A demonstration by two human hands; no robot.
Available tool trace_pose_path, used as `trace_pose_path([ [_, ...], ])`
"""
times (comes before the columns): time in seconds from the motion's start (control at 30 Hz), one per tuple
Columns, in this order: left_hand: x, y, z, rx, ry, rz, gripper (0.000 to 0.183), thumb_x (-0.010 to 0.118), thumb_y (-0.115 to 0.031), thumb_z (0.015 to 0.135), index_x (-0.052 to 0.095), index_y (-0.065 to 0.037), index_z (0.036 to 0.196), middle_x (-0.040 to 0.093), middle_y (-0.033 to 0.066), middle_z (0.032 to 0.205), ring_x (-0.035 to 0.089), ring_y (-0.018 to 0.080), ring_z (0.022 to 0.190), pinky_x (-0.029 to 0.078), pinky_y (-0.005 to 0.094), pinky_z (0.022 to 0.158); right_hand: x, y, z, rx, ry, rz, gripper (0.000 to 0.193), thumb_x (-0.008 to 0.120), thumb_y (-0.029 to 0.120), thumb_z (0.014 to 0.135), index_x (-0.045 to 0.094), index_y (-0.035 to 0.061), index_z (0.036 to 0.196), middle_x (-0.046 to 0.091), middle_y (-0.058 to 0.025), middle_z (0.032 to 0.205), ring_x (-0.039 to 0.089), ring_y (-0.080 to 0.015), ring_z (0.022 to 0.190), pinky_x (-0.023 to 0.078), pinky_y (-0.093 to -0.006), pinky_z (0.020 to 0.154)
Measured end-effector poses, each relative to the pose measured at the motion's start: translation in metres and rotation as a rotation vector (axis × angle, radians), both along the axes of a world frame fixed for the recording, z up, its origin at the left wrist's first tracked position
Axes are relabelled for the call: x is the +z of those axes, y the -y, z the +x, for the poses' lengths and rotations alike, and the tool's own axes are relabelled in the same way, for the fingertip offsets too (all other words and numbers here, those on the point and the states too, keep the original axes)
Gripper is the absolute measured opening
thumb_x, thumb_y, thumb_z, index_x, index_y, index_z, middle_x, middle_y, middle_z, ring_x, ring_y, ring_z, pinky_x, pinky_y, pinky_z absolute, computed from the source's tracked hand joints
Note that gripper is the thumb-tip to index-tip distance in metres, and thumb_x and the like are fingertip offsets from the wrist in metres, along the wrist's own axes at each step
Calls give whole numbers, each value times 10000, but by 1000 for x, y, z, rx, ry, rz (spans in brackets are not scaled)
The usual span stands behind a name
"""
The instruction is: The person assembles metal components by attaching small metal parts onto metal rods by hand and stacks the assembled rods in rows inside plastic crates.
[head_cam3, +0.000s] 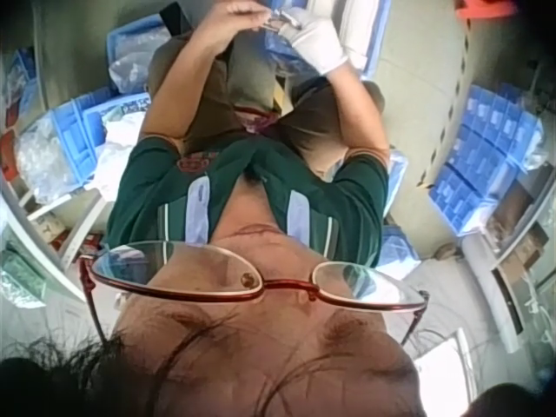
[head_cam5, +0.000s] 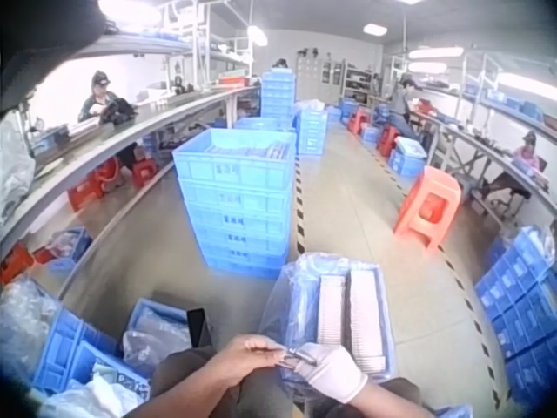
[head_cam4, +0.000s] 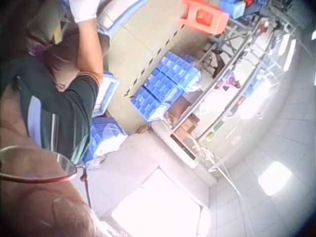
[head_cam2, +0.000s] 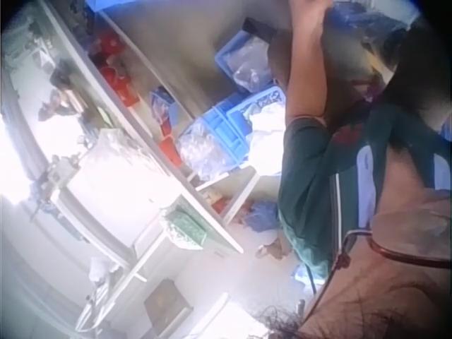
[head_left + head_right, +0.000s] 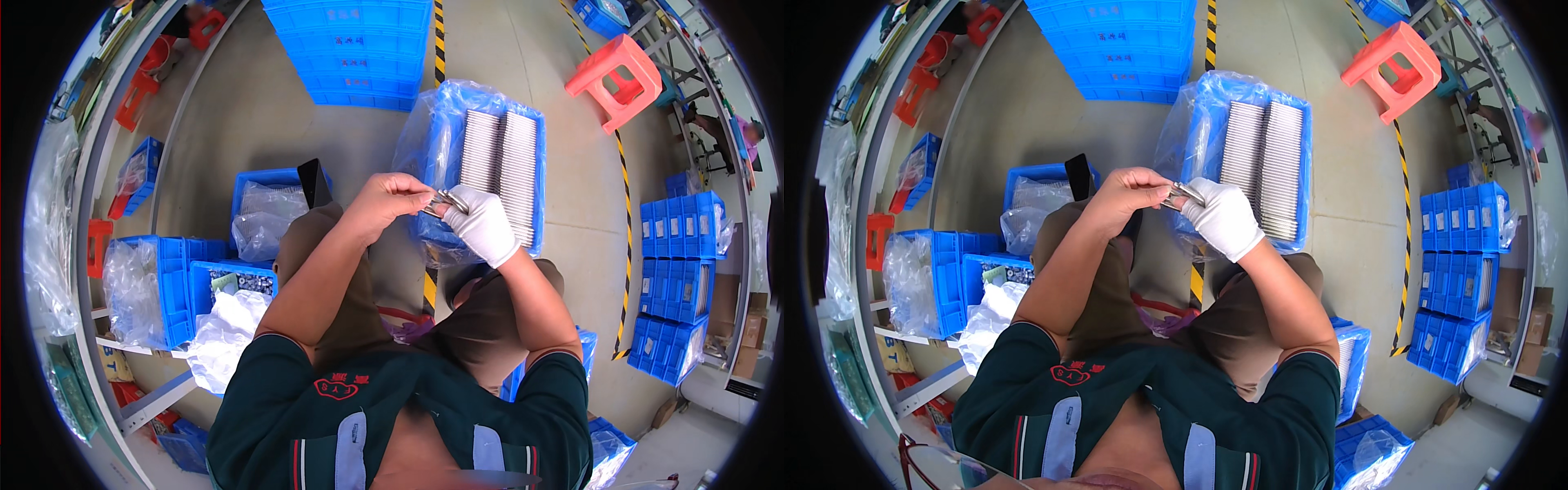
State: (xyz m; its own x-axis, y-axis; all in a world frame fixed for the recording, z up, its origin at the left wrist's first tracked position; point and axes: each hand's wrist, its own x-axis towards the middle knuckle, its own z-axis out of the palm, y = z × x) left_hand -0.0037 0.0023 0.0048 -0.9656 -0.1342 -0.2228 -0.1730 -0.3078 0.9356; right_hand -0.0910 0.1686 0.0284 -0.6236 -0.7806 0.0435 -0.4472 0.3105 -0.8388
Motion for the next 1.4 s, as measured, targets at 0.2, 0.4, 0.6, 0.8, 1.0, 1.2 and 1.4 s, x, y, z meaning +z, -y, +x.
trace_pose_path([
  [0.2,-2,5,1,110,37,-9,180,602,-162,818,639,-6,899,625,37,817,544,97,736,417,221,686,-3,-1,-6,4,186,0,186,607,195,819,606,10,803,519,-91,576,496,-140,512,411,-288,507],
  [0.4,-1,1,-1,128,-40,43,198,610,-190,813,635,-16,903,621,36,825,542,92,760,407,228,699,13,1,-2,51,446,91,148,547,153,857,501,12,845,495,-26,584,469,-91,512,376,-246,473],
  [0.6,-4,-6,2,39,7,102,192,628,-167,801,625,-5,904,617,33,816,525,79,742,400,223,694,0,3,-3,-9,419,-1,175,610,122,806,494,-3,843,519,-52,603,501,-104,522,413,-268,477],
  [0.8,1,-11,1,18,-21,101,175,626,-135,802,621,10,901,628,51,845,552,89,768,421,227,728,-8,2,-7,5,361,37,220,648,136,779,493,-11,831,530,-76,607,517,-110,527,417,-274,466],
  [1.0,-6,-1,1,-125,12,-14,157,618,-107,801,621,20,892,641,81,859,564,91,744,436,226,707,1,3,-1,51,265,101,176,640,95,790,509,-16,829,519,-32,640,484,-72,554,403,-246,484],
  [1.2,-4,1,4,-12,27,-71,151,631,-112,791,639,12,877,631,48,822,557,82,733,429,218,702,2,0,-3,33,351,110,185,652,96,773,508,-9,824,503,-30,627,476,-73,561,403,-255,488],
  [1.4,-1,2,4,-23,30,-37,159,637,-109,793,638,13,895,621,28,808,550,72,748,429,212,705,-3,-2,-3,86,280,123,247,654,173,768,499,-4,844,544,-97,608,540,-159,531,424,-300,501],
])
